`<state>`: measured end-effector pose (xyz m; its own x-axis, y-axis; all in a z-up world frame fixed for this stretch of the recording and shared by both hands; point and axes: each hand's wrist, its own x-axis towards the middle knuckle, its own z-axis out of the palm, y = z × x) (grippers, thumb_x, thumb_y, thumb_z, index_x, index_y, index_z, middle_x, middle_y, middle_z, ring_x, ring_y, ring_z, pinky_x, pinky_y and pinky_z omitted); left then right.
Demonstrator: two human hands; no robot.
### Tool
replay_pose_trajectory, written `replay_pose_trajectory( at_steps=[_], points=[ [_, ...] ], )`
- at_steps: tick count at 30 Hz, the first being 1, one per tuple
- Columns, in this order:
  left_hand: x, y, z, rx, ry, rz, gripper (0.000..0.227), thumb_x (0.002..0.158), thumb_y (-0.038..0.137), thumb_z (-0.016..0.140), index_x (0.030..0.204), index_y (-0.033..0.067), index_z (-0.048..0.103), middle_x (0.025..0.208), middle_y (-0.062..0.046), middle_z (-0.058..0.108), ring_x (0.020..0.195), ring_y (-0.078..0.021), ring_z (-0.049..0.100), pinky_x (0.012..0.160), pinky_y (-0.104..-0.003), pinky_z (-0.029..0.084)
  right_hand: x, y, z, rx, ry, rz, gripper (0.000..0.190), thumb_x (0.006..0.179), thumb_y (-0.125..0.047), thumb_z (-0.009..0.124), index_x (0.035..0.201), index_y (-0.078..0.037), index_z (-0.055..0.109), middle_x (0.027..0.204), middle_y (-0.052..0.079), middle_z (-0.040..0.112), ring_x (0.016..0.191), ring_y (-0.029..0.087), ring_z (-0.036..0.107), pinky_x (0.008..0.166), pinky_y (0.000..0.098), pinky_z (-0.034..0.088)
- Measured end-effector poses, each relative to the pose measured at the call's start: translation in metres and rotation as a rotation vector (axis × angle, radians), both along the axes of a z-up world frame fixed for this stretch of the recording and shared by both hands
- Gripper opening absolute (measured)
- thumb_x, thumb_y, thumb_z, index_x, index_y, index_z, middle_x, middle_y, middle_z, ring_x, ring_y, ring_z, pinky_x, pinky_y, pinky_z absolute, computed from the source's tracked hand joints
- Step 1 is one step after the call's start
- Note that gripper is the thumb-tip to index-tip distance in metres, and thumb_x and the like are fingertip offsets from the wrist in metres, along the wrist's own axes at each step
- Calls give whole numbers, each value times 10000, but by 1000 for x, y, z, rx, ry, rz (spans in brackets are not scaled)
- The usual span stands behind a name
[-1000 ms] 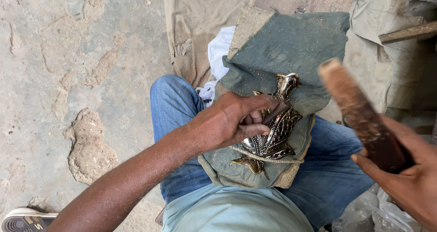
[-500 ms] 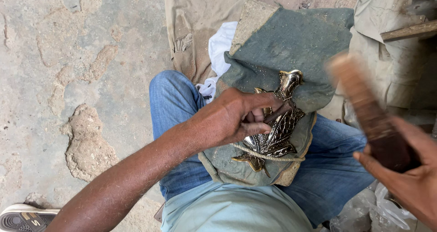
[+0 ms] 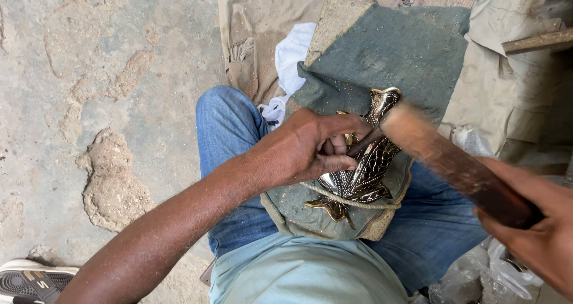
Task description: The person sits cross-legged and uses a hammer and chisel to emboss a decorative pattern onto a metal object resting on a cloth-covered block on their lap. They repeatedly strike the chisel along the edges and surface of the object.
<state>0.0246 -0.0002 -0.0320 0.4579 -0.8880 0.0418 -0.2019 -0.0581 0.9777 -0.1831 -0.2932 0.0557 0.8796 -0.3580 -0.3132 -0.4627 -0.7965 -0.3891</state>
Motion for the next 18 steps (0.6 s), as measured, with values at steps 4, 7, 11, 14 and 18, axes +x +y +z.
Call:
replay_pose_trajectory(
  at_steps=[4, 7, 11, 14, 18],
  points=[
    [0, 2, -2, -79, -20, 13, 489, 907, 169, 784, 1352, 74, 604, 766, -53, 743, 631, -139, 723, 533, -326, 546, 1, 1, 1, -39, 79, -25, 581, 773, -27, 847, 1329, -53, 680, 864, 136, 675, 654, 195, 678, 552, 320, 593],
    [-1, 4, -6, -75, -15, 12, 488, 897, 177, 777, 1341, 75, 603, 761, -55, 739, 635, -132, 725, 536, -319, 557, -4, -4, 0, -95, 115, -2, 588, 764, -66, 847, 1333, -73, 695, 845, 117, 689, 633, 186, 671, 538, 311, 579],
    [-5, 7, -13, -66, 5, 42, 472, 912, 184, 781, 1336, 77, 603, 748, -51, 719, 622, -138, 712, 531, -328, 542, -15, -17, -13, -130, 345, -559, 343, 988, -275, 793, 1086, 47, 731, 778, 227, 705, 473, 277, 684, 515, 363, 574],
    [-6, 8, -17, -64, 43, 68, 475, 926, 188, 782, 1349, 80, 594, 728, -50, 692, 604, -155, 695, 529, -335, 544, -19, -20, -18, -43, 175, -543, 323, 978, -294, 831, 1073, 12, 790, 733, 177, 732, 471, 214, 627, 496, 327, 516],
    [-5, 11, -17, -159, -33, 72, 529, 918, 208, 786, 1385, 78, 573, 779, -48, 704, 676, -157, 716, 580, -333, 569, -12, -7, 2, -168, 153, -191, 346, 861, -163, 878, 1122, -19, 703, 824, 150, 676, 512, 223, 635, 508, 341, 544]
  ],
)
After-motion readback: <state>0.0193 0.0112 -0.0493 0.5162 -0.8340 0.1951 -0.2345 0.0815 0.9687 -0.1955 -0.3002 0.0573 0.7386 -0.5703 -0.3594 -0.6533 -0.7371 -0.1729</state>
